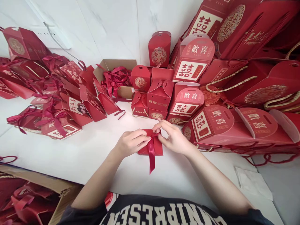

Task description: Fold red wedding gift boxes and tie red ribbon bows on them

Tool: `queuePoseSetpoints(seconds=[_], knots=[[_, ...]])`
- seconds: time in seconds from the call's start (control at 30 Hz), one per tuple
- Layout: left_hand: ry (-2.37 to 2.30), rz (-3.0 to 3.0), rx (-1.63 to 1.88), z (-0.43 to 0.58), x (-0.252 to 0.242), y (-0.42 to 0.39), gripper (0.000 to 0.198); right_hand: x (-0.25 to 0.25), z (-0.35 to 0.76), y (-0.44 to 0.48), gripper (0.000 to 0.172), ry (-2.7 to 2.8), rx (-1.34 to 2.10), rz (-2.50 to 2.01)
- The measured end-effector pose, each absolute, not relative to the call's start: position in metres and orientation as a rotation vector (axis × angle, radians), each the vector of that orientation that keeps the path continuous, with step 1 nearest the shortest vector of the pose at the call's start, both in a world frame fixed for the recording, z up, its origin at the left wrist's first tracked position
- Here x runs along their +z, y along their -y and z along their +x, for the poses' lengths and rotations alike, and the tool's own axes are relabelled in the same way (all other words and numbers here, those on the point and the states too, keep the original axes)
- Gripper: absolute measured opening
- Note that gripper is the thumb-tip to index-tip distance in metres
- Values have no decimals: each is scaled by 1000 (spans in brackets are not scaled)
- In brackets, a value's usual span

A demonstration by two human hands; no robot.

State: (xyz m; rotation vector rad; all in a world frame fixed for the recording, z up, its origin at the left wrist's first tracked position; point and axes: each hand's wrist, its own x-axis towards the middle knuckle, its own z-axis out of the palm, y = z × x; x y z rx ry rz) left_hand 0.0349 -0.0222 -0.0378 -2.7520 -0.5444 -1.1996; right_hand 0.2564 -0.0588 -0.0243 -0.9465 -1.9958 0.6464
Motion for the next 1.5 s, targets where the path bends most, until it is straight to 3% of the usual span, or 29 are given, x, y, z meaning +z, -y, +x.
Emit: queuePoseSetpoints(seconds=[0.23, 0.37, 0.5, 0.57, 0.67, 0.77, 0.83, 0.93, 1.3, 1.4, 1.5], knots=[[556, -2777, -1166, 34, -40, 23, 7, -32, 248, 59, 36, 1997, 520, -968], [572, -2796, -1148, 32, -39, 24, 6, -26, 259, 61, 41, 1896, 91, -1116], [568, -2806, -1148, 31, -39, 25, 6, 0, 279, 72, 34, 1768, -354, -1263], [564, -2800, -1135, 30, -39, 25, 6, 11, 286, 78, 31, 1932, -153, -1409], [532, -2793, -1100, 29, -38, 25, 8, 15, 291, 83, 38, 2184, 541, -1501], [505, -2783, -1098, 29, -37, 26, 11, 5, 289, 79, 30, 2038, 1217, -1361], [502, -2777, -1107, 30, -36, 26, 12, -5, 284, 73, 32, 1813, 1452, -1292], [511, -2789, -1127, 30, -35, 26, 14, -17, 274, 67, 42, 1629, 1540, -1319], [575, -2972, -1165, 26, -33, 23, 13, -15, 278, 64, 40, 1660, 1593, -1419], [760, -3162, -1112, 22, -28, 23, 6, -15, 281, 63, 40, 1697, 1640, -1432], [1193, -3361, -1006, 18, -17, 22, 21, -17, 284, 63, 39, 1702, 1674, -1390]])
